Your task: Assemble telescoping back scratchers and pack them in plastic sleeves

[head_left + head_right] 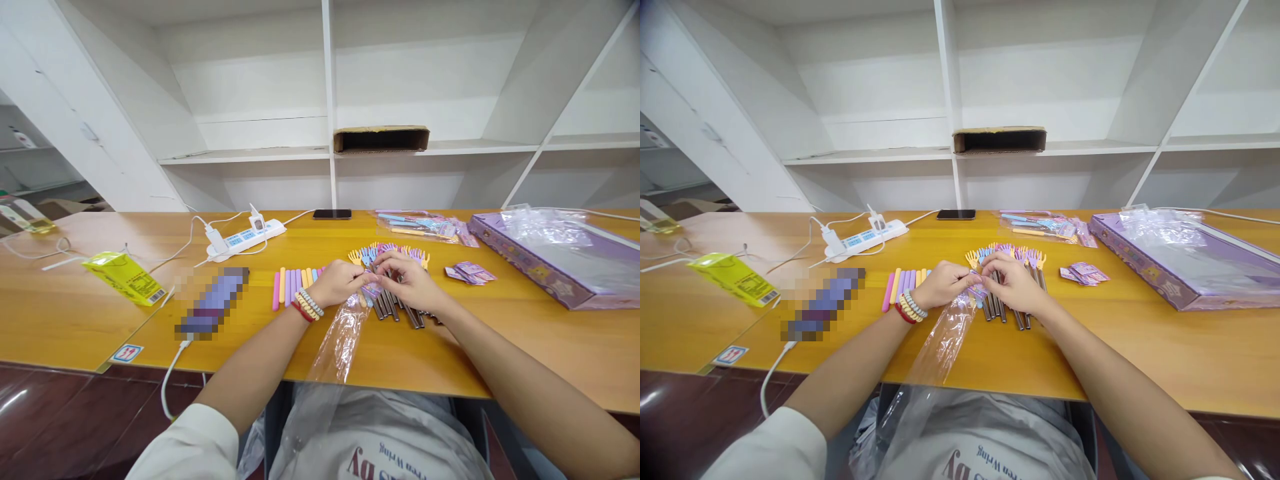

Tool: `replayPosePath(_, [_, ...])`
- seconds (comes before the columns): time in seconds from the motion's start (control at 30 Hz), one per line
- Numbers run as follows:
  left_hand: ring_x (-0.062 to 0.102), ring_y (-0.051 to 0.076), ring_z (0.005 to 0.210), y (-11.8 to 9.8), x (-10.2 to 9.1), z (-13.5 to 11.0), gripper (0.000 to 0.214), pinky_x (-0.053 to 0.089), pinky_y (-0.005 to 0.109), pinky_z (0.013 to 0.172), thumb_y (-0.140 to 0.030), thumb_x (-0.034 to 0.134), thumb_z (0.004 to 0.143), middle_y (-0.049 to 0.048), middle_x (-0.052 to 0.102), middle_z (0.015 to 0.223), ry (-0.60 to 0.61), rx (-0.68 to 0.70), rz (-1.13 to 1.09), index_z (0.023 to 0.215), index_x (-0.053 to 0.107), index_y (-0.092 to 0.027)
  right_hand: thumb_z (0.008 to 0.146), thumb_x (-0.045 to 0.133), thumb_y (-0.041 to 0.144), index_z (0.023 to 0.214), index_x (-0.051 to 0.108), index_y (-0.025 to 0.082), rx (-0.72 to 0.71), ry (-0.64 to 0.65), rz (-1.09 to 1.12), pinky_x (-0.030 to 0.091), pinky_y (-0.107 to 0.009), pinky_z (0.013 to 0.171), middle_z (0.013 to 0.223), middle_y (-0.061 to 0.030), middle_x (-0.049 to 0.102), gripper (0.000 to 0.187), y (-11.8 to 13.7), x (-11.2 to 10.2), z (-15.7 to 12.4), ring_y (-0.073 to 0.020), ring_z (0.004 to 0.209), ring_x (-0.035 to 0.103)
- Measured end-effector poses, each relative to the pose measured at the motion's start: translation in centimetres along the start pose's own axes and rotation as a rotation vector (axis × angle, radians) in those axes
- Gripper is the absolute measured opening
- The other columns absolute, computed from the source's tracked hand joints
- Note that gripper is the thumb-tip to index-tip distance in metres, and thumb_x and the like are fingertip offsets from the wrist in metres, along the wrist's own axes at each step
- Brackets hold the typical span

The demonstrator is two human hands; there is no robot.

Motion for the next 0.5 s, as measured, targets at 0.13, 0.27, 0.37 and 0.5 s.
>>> replayPosePath(0.13, [0.039,0.009,0.051,0.05,0.17,-0.05,0.049,0.024,0.024,0.054,-0.050,0.039,0.088,-0.0005,0.047,0.052,0.041,0.010,0.038,0.055,0.050,-0.015,0.083,0.054,0.027,0.076,0.062,0.018,-0.018,0.083,0.025,0.046,-0.032,0.074,0.096,-0.0068,0.060,0.014,-0.14,0.17,0.01,-0.0160,0.086,0.056])
replayPosePath(0.27, [0.038,0.009,0.051,-0.27,0.01,-0.08,0.050,0.024,0.024,0.053,-0.052,0.039,0.087,-0.0013,0.045,0.051,0.058,0.004,0.042,0.056,0.050,-0.015,0.083,0.054,0.026,0.074,0.062,0.018,-0.008,0.067,0.027,0.046,-0.033,0.077,0.095,-0.0069,0.061,0.014,-0.10,0.16,0.04,-0.0165,0.087,0.057])
replayPosePath(0.37, [0.035,0.008,0.049,-0.60,-0.07,-0.08,0.047,0.023,0.023,0.052,-0.052,0.044,0.085,-0.0037,0.039,0.049,0.094,0.012,0.019,0.055,0.049,-0.015,0.082,0.055,0.025,0.072,0.060,0.018,0.051,-0.006,0.031,0.045,-0.033,0.076,0.095,-0.0073,0.062,0.013,-0.31,-0.05,0.06,-0.0172,0.088,0.057])
replayPosePath(0.5, [0.036,0.007,0.048,-0.60,0.00,-0.02,0.042,0.024,0.022,0.051,-0.046,0.050,0.083,-0.0047,0.038,0.048,0.147,0.021,-0.014,0.054,0.050,-0.015,0.080,0.058,0.025,0.071,0.060,0.017,0.112,-0.053,0.046,0.044,-0.033,0.075,0.096,-0.0074,0.062,0.012,-0.78,-0.17,0.03,-0.0176,0.088,0.057])
Point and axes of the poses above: each hand's wrist, its own z-axis towards the middle knuckle, its own x-axis out of the palm, y = z × x, the point moved 3 cm from there along z, towards the middle knuckle
